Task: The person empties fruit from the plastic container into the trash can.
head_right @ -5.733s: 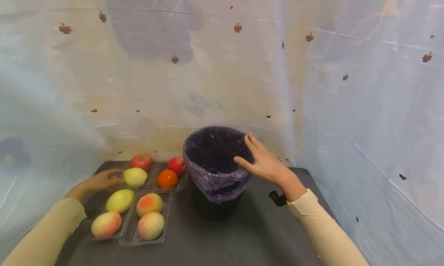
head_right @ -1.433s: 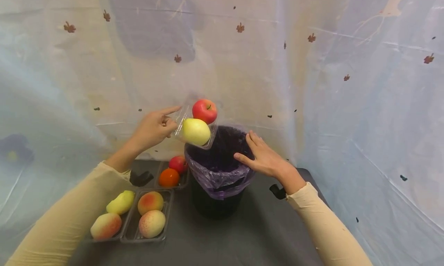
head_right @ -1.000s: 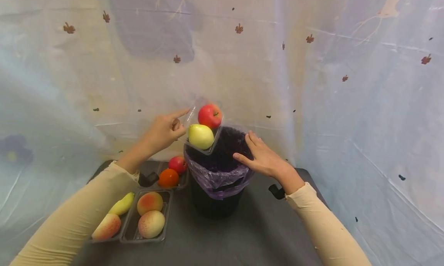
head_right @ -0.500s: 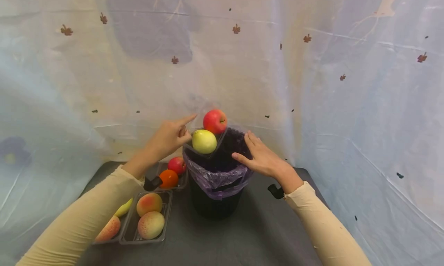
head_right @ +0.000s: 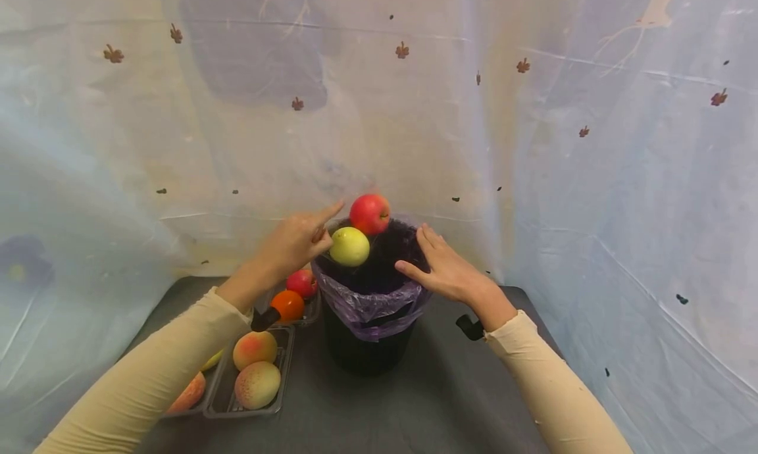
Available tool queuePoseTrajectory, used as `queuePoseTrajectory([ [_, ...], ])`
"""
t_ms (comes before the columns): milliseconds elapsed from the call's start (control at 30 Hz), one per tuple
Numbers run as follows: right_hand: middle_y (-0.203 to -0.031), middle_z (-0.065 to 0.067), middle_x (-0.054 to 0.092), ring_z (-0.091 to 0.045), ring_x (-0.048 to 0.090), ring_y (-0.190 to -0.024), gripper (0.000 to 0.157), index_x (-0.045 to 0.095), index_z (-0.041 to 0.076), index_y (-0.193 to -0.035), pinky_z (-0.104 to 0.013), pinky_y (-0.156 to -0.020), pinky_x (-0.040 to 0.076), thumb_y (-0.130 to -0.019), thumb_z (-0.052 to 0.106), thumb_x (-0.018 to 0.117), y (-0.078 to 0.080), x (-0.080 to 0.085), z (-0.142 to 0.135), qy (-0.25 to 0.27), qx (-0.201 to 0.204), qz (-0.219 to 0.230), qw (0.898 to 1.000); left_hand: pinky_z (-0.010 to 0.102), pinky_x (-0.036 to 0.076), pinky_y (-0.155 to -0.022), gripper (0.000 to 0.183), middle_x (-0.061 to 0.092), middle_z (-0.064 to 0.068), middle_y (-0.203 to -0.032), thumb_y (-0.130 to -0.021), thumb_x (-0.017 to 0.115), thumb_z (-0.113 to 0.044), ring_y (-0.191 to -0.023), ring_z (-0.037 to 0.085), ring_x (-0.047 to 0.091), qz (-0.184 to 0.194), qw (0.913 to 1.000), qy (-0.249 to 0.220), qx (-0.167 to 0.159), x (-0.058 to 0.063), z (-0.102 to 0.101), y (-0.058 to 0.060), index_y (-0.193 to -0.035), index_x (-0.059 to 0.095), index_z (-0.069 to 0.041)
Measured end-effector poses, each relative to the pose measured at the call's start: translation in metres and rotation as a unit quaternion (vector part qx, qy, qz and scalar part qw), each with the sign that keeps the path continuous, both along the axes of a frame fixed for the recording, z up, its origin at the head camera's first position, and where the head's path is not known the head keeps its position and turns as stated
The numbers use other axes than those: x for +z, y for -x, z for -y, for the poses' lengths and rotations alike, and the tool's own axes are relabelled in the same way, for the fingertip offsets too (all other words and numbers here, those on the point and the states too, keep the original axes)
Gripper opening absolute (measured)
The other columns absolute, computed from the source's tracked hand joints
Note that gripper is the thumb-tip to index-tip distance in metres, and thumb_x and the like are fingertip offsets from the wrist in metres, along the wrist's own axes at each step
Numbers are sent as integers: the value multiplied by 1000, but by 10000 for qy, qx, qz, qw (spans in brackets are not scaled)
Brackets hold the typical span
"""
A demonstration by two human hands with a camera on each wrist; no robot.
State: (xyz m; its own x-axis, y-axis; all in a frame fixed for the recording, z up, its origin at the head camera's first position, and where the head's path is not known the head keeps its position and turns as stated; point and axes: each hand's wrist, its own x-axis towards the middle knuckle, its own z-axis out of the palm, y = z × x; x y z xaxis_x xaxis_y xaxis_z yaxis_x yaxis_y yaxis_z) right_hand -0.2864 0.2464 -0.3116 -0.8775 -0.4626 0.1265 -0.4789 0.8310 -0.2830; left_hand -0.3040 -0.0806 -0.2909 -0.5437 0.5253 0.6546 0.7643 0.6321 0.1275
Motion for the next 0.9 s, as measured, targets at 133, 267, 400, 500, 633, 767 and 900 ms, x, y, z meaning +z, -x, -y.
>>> queuePoseTrajectory([
  [133,-168,-9,-2,-32,3,-154,94,8,4,-161,-54,-121,10,-98,66,41,-1,0,1,12,-13,-5,10000,26,42,-56,69,53,-2,-66,-85,66,1,-58,14,45,-139,9999,61,-23,-2,-1,1,-151,46,-7],
  [267,-168,-8,-2,-33,3,-154,94,8,5,-161,-54,-121,10,-98,66,41,-1,0,0,37,-27,-8,10000,26,43,-58,70,54,-2,-69,-85,65,0,-61,15,47,-206,9996,159,63,-4,-2,1,-152,45,-10],
  [400,-168,-7,-3,-33,3,-154,93,5,8,-161,-54,-121,11,-98,67,40,-1,-1,0,46,-50,37,10000,28,41,-58,71,52,-2,-67,-84,64,0,-61,16,44,-400,9987,262,160,-6,-3,1,-152,45,-10],
  [500,-168,-7,-4,-33,3,-154,93,5,8,-161,-55,-121,11,-98,67,40,-1,-1,1,66,-36,69,9999,29,42,-57,68,55,0,-67,-83,65,1,-60,17,44,-781,9964,249,199,-7,-4,2,-149,49,-6],
  [633,-168,-5,-5,-32,2,-154,94,5,8,-161,-55,-121,10,-98,67,41,0,-1,1,111,-42,113,9999,30,45,-60,68,60,2,-70,-83,67,2,-61,18,47,-1135,9933,-167,169,-4,3,3,-148,49,-4],
  [767,-167,-3,-7,-30,0,-154,93,3,9,-162,-54,-121,9,-98,67,41,0,-2,0,121,-86,171,9997,29,40,-56,70,52,-1,-66,-86,66,0,-59,16,43,-837,9917,-931,288,-2,22,2,-152,45,-9],
  [900,-167,-1,-10,-30,-1,-154,93,0,11,-162,-56,-121,9,-99,67,39,1,-3,1,87,-97,215,9997,28,34,-52,67,46,-3,-61,-89,64,-3,-53,12,37,-272,9839,-1692,514,-4,48,2,-152,46,-16],
])
